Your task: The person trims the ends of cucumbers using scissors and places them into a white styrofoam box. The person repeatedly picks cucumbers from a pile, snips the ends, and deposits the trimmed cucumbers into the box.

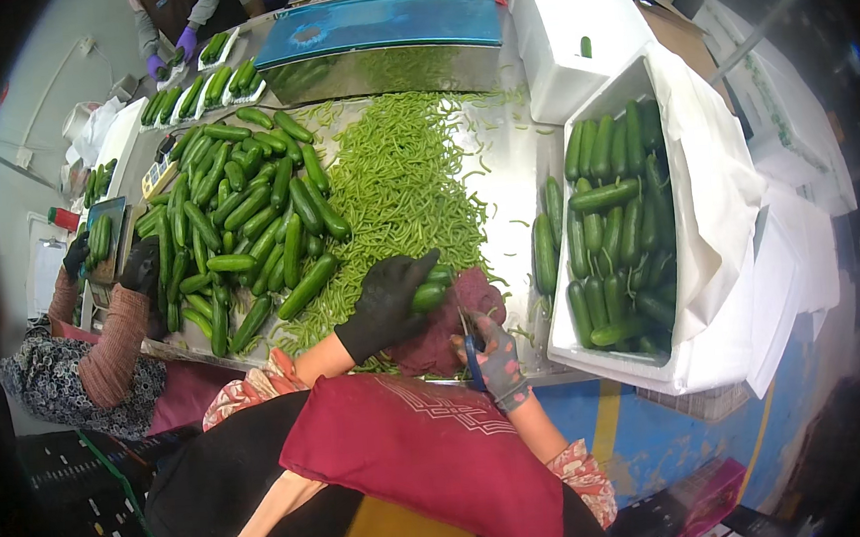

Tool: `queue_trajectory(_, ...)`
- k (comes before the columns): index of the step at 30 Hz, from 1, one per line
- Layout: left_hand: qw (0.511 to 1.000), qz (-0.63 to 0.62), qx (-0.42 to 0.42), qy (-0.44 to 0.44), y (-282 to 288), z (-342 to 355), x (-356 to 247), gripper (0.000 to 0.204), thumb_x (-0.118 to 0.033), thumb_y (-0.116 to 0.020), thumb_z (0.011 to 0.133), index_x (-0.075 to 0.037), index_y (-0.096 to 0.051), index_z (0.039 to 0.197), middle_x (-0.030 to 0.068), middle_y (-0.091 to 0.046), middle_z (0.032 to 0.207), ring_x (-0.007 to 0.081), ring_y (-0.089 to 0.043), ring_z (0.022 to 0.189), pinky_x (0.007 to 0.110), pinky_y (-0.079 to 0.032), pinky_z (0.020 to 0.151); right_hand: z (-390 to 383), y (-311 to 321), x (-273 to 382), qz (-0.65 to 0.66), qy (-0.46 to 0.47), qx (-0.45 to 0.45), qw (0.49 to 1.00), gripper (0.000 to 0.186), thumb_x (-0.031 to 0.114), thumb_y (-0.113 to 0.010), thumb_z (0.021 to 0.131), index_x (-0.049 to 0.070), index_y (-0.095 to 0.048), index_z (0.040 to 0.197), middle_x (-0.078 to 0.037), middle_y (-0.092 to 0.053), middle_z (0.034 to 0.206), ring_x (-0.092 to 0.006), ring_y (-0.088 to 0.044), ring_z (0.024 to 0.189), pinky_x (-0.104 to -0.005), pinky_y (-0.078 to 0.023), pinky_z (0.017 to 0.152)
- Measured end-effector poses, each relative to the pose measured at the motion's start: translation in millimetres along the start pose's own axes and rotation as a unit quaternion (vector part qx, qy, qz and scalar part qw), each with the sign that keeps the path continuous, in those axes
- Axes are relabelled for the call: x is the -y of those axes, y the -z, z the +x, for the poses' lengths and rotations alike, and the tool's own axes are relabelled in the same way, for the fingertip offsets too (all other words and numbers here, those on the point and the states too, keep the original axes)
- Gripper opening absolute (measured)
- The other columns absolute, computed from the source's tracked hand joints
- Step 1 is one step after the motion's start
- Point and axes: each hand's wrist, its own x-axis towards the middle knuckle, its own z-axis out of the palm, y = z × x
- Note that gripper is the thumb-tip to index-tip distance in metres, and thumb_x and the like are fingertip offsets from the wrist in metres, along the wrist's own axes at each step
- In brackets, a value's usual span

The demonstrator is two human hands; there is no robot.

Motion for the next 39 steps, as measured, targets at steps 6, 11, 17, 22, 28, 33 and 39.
queue_trajectory(6, 0.595, -0.778, 0.021, 0.202, 10.1, 7.9, 30.7, 0.051, -0.028, -0.058, 0.082, -0.005, -0.041, 0.124, 0.0146, -0.056, 0.101, 0.0285, -0.057, 0.092, 0.044, -0.043, 0.087, -3.7, -6.7, -5.0, 0.185, 0.011, -0.03, 0.982, 0.063, 0.026, -0.067, 0.075, 0.0, -0.037, 0.123, -0.01, -0.055, 0.088, -0.0104, -0.053, 0.067, -0.0175, -0.043, 0.057)
queue_trajectory(11, 0.364, -0.91, 0.009, 0.199, 21.6, 17.7, 53.7, 0.05, -0.034, -0.059, 0.08, -0.003, -0.046, 0.118, 0.0152, -0.058, 0.096, 0.0294, -0.057, 0.088, 0.045, -0.044, 0.086, 16.8, 25.8, -51.5, 0.556, -0.179, 0.105, 0.805, 0.059, 0.047, -0.046, 0.084, -0.006, -0.039, 0.11, -0.012, -0.052, 0.076, -0.0142, -0.051, 0.053, -0.021, -0.042, 0.044)
queue_trajectory(17, 0.279, -0.942, -0.028, 0.186, 21.3, 10.2, 81.5, 0.047, -0.035, -0.061, 0.076, -0.001, -0.05, 0.106, 0.0134, -0.054, 0.1, 0.0273, -0.052, 0.094, 0.039, -0.044, 0.087, 16.2, 21.6, -61.0, 0.509, -0.189, 0.133, 0.829, 0.057, 0.048, -0.042, 0.086, -0.004, -0.039, 0.111, -0.014, -0.052, 0.078, -0.0142, -0.049, 0.049, -0.0207, -0.042, 0.043)
queue_trajectory(22, 0.277, -0.929, -0.049, 0.241, 41.1, 8.9, 79.6, 0.052, -0.036, -0.059, 0.077, -0.001, -0.048, 0.112, 0.0139, -0.057, 0.096, 0.0284, -0.055, 0.089, 0.041, -0.043, 0.089, 13.2, -7.9, -35.9, 0.202, -0.077, -0.041, 0.976, 0.048, 0.041, -0.04, 0.088, 0.0, -0.039, 0.114, -0.014, -0.051, 0.083, -0.0134, -0.049, 0.052, -0.0197, -0.043, 0.044)
queue_trajectory(28, 0.3, -0.933, -0.089, 0.176, -3.3, 6.4, 32.6, 0.049, -0.036, -0.055, 0.082, -0.005, -0.045, 0.119, 0.0159, -0.059, 0.101, 0.03, -0.057, 0.095, 0.046, -0.04, 0.094, 45.3, -45.8, 5.5, 0.657, -0.084, 0.174, 0.729, 0.059, 0.046, -0.044, 0.086, -0.008, -0.038, 0.109, -0.013, -0.054, 0.072, -0.0171, -0.052, 0.056, -0.0303, -0.045, 0.041)
queue_trajectory(33, 0.317, -0.924, -0.096, 0.19, -27.7, 3.4, 2.7, 0.05, -0.039, -0.052, 0.084, -0.005, -0.044, 0.12, 0.0169, -0.056, 0.107, 0.03, -0.053, 0.102, 0.046, -0.037, 0.097, 65.9, -34.5, -2.6, 0.643, -0.009, 0.268, 0.718, 0.051, 0.042, -0.035, 0.09, -0.005, -0.041, 0.111, -0.007, -0.056, 0.076, -0.0147, -0.053, 0.058, -0.0276, -0.048, 0.048)
queue_trajectory(39, 0.246, -0.957, -0.072, 0.134, -7.5, -4.5, 32.2, 0.052, -0.039, -0.055, 0.081, -0.002, -0.047, 0.117, 0.0174, -0.055, 0.107, 0.0292, -0.053, 0.102, 0.045, -0.034, 0.101, 34.8, -31.9, -8.5, -0.269, 0.278, -0.152, 0.91, 0.04, 0.021, -0.054, 0.083, 0.002, -0.044, 0.116, -0.013, -0.056, 0.098, -0.0198, -0.058, 0.075, -0.0269, -0.048, 0.063)
